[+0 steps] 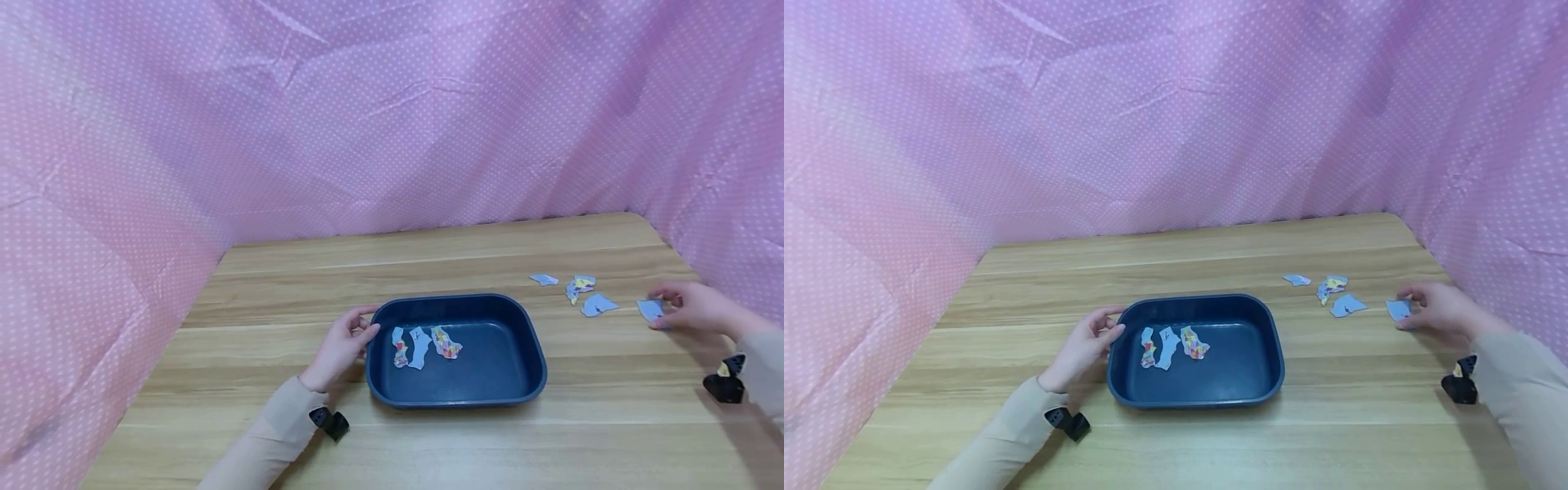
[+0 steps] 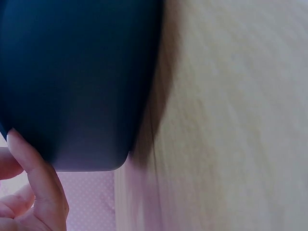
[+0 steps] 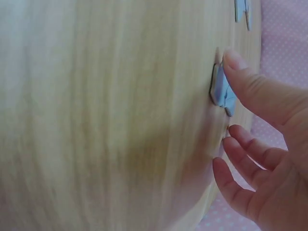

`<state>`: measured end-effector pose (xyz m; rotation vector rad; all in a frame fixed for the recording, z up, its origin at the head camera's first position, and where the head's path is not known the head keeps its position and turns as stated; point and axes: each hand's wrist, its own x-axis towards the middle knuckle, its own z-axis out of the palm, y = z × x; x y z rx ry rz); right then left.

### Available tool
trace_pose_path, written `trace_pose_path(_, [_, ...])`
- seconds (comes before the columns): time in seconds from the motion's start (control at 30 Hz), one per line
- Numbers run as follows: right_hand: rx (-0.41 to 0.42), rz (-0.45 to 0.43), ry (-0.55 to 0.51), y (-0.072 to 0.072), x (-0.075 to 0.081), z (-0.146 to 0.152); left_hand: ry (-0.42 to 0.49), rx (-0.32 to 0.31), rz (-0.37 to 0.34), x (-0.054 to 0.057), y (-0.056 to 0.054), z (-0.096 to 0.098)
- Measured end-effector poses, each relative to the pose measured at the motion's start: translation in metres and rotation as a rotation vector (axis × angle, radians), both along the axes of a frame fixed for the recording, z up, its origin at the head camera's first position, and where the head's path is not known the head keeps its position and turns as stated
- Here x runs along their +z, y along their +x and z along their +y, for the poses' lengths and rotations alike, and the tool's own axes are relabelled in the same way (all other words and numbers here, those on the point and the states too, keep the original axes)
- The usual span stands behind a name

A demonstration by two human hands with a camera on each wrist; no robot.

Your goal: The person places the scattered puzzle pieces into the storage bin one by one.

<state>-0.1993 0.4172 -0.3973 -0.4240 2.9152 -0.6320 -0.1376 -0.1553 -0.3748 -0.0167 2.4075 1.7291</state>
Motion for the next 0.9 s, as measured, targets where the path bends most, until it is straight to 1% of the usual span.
trace_pose_path(0.37, [0.004,-0.007,0.009,-0.0031,-0.0048,0.0030,0.003,-0.003,-0.017,0.0017,0.0005,-0.0003])
trace_pose_path(0.57, [-0.009,0.015,0.030,-0.0033,-0.0061,0.0026,-0.003,-0.006,-0.010,0.0022,0.0012,0.0000])
trace_pose_path(0.77, [-0.026,-0.030,-0.004,0.0006,-0.0026,-0.0011,-0.020,-0.001,-0.014,0.0021,0.0015,0.0000])
trace_pose_path(0.9, [-0.034,-0.019,-0.023,0.0024,0.0006,-0.0059,-0.012,-0.002,-0.016,0.0021,0.0008,-0.0003])
